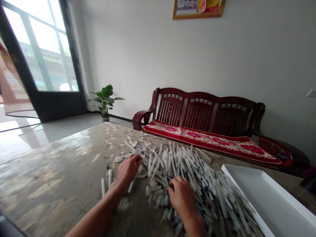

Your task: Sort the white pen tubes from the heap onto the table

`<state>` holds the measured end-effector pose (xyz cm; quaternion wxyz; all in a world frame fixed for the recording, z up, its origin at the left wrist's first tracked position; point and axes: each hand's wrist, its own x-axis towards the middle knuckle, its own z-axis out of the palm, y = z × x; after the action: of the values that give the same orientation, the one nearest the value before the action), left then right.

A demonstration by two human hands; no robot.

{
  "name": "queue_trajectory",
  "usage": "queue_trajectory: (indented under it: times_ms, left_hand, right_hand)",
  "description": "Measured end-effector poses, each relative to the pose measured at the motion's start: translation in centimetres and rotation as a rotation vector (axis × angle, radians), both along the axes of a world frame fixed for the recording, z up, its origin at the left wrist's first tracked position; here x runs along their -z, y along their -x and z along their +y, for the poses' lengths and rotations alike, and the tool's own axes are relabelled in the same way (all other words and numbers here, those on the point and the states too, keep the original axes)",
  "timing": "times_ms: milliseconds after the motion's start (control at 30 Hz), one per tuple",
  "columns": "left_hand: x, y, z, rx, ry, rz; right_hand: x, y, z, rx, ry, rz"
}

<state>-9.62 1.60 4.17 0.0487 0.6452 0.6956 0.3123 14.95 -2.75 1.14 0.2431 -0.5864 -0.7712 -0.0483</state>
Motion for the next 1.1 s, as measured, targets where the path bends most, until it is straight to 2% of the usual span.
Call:
queue_trajectory:
  times_ms: [100,200,367,500,667,800,900,1100]
  left_hand:
    - [0.0,1.0,-0.4,-0.015,0.129,0.130]
    - [0.1,1.0,-0.9,0.044,0.171,0.167]
    - [0.4,0.4,-1.6,0.185,0.176,0.232]
    - [1.0,0.0,-1.6,0.222,0.186,0.313]
    - [1.1,-1.5,-2.0,0.305,-0.012,0.204]
    - [1.3,-3.7,-3.0,0.455,-0.118,0.095]
    - [1.8,-4.9,-3.5,0.537,-0.169,0.084]
    - [2.2,-5.6,-3.3,0.618,-0.222,0.104]
  right_hand:
    - [0.3,-0.2,0.3,0.016,0.027,0.066]
    - [0.7,-0.9,1.0,0.047,0.034,0.199]
    - [1.2,-2.3,2.4,0.135,-0.159,0.495]
    - [1.1,-2.2,2.4,0.133,-0.231,0.560]
    - [0.4,-0.3,0.9,0.023,-0.087,0.576]
    - [-0.6,1.4,-0.5,-0.023,0.058,0.508]
    - [-1.2,2.0,-1.0,-0.037,0.090,0.465]
    - [-1.0,1.7,-0.7,-0.064,0.141,0.532]
